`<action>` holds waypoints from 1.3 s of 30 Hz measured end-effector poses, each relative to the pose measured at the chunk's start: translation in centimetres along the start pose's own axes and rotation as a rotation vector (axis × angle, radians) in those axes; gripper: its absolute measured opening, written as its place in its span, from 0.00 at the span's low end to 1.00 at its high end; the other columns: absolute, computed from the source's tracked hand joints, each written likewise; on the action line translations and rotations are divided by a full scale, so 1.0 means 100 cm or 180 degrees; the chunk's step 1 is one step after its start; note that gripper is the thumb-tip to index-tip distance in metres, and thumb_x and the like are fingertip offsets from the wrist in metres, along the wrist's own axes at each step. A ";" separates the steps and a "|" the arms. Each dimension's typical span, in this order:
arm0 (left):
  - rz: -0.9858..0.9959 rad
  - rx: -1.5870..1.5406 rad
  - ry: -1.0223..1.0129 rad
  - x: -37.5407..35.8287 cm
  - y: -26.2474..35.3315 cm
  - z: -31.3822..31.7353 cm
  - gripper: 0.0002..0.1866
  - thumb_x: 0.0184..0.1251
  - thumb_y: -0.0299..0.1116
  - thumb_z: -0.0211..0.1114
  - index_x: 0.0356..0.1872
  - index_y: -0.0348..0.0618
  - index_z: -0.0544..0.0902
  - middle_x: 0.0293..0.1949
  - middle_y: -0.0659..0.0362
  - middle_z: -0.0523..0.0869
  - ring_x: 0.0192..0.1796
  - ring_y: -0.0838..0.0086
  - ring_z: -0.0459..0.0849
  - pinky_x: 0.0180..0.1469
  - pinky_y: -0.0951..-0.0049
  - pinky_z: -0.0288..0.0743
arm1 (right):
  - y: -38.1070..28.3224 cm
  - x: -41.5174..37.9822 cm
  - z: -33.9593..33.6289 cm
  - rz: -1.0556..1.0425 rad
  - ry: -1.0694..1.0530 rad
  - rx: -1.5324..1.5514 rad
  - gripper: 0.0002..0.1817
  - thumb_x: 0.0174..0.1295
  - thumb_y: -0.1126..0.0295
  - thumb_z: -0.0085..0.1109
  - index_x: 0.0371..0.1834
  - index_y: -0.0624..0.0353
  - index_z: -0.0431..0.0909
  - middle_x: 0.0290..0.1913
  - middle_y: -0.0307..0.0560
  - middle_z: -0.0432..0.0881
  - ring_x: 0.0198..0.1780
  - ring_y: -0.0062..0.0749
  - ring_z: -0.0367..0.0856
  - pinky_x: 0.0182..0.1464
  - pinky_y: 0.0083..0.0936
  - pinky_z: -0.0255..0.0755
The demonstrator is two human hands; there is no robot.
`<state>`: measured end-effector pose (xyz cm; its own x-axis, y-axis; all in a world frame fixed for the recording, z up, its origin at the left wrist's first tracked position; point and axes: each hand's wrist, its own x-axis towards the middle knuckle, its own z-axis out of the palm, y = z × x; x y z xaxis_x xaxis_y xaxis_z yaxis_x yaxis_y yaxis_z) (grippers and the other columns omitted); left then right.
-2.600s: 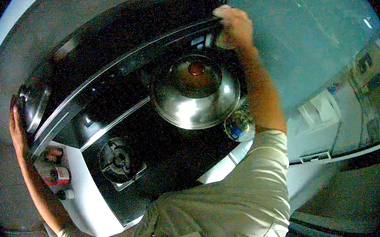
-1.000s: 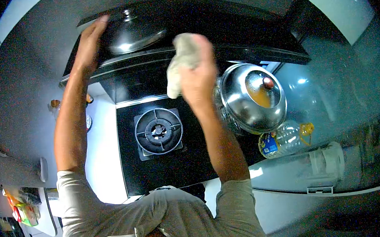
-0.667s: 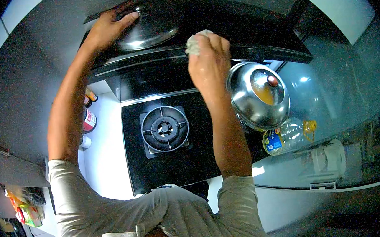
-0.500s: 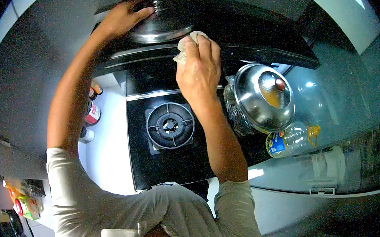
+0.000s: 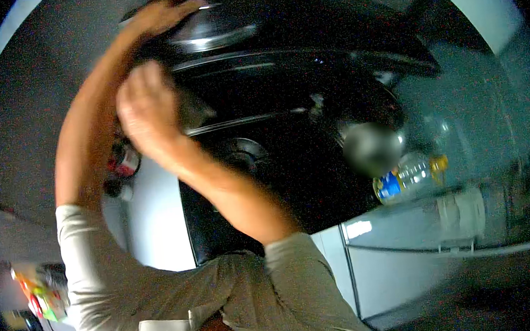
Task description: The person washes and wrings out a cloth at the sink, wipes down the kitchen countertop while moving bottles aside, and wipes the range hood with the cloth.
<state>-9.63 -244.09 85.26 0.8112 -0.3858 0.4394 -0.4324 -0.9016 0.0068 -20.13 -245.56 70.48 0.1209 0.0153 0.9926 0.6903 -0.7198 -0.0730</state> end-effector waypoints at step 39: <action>0.0295 0.0351 -0.0549 -0.022 -0.016 -0.023 0.33 0.73 0.62 0.48 0.73 0.60 0.62 0.63 0.44 0.76 0.63 0.49 0.75 0.64 0.53 0.69 | -0.020 0.000 0.074 -0.0756 -0.0934 0.0431 0.12 0.60 0.71 0.55 0.44 0.63 0.82 0.48 0.58 0.82 0.58 0.49 0.76 0.60 0.38 0.68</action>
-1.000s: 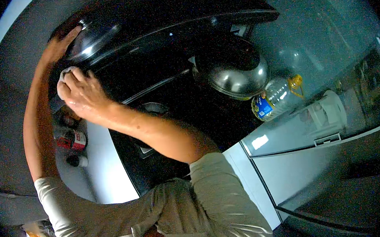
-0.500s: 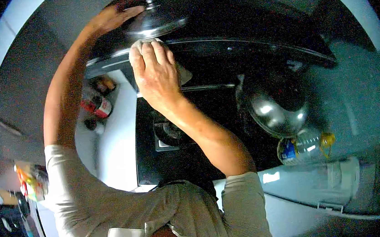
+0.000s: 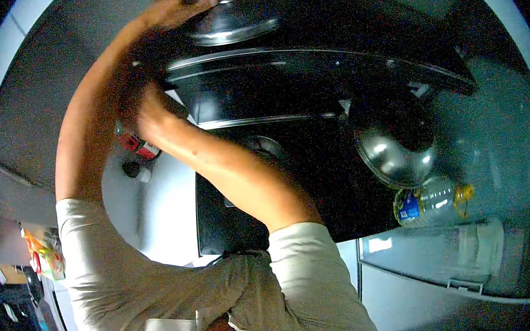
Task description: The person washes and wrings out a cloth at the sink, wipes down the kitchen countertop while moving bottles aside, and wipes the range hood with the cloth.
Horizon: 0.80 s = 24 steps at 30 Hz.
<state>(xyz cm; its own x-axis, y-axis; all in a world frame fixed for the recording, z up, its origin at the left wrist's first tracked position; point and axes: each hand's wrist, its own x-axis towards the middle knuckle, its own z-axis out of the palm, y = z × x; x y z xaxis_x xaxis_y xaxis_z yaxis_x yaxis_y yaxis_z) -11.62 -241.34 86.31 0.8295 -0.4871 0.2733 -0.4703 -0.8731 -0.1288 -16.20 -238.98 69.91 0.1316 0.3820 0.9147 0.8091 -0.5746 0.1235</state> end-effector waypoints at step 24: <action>0.0071 0.0033 0.0137 -0.009 0.006 -0.008 0.34 0.74 0.60 0.46 0.74 0.57 0.59 0.64 0.42 0.75 0.64 0.48 0.75 0.65 0.55 0.69 | 0.017 -0.027 -0.030 -0.0282 0.0144 -0.0477 0.10 0.60 0.70 0.57 0.40 0.63 0.81 0.46 0.50 0.79 0.55 0.40 0.75 0.52 0.39 0.73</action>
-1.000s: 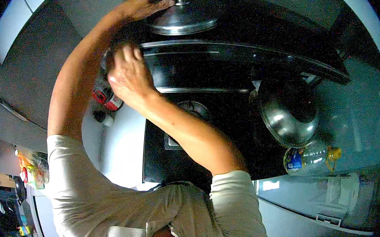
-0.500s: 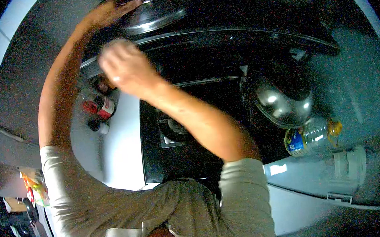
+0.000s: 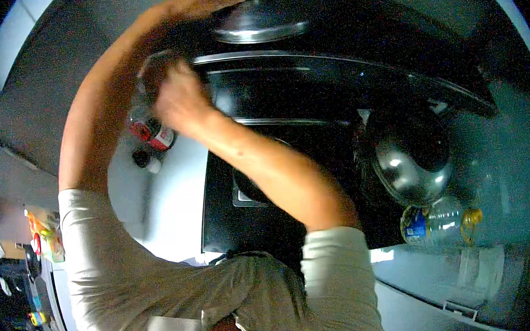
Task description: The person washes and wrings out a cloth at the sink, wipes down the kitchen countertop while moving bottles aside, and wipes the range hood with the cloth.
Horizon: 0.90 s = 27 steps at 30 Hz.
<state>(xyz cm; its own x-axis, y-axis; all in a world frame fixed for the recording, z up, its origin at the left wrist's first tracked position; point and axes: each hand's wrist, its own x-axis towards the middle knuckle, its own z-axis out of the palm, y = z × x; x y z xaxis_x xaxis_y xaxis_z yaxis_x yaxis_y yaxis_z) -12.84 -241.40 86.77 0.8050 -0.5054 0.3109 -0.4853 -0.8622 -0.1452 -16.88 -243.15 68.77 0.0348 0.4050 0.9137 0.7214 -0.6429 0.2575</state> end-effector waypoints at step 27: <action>0.0756 -0.2162 0.2604 -0.124 0.039 0.073 0.23 0.72 0.34 0.61 0.65 0.38 0.74 0.63 0.52 0.78 0.65 0.67 0.76 0.66 0.68 0.69 | 0.089 -0.158 -0.100 0.2227 0.1591 0.6801 0.37 0.62 0.53 0.56 0.71 0.59 0.60 0.65 0.51 0.72 0.66 0.44 0.71 0.69 0.41 0.66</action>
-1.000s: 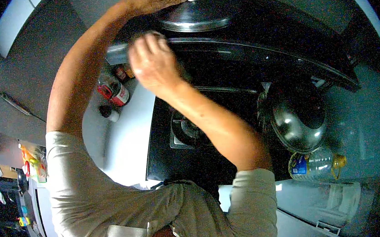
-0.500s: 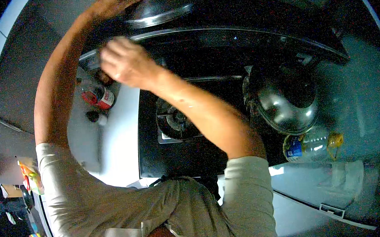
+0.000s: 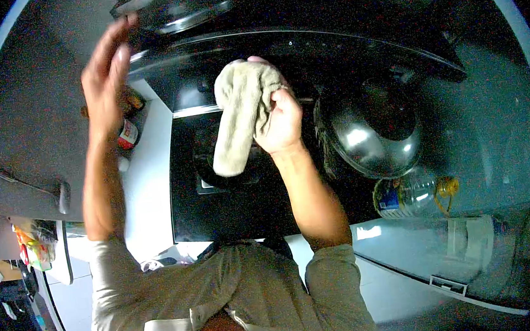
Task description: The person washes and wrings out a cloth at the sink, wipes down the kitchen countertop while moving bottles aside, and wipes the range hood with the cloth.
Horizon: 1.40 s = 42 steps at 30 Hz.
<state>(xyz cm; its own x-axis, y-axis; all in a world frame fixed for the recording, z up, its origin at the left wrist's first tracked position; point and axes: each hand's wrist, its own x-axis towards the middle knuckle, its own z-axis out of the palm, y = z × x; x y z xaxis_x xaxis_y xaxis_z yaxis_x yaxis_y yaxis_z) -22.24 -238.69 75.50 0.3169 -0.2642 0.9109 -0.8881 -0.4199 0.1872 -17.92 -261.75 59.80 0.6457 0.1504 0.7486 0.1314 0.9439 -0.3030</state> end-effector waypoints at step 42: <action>-0.3935 -0.3124 -0.0639 -0.215 -0.014 0.096 0.24 0.74 0.39 0.58 0.65 0.38 0.71 0.50 0.50 0.83 0.49 0.64 0.85 0.53 0.64 0.81 | -0.215 0.038 -0.110 -0.3894 0.2142 -0.6468 0.22 0.49 0.76 0.65 0.52 0.56 0.77 0.53 0.54 0.76 0.56 0.50 0.73 0.62 0.42 0.66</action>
<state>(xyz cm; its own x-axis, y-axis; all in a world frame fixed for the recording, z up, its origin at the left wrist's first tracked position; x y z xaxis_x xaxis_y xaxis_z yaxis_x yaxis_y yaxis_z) -24.58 -240.78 52.10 0.9407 -0.3385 -0.0216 0.1029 0.2241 0.9691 -10.04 -284.71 62.72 -0.2353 -0.4427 0.8652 0.4263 -0.8470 -0.3175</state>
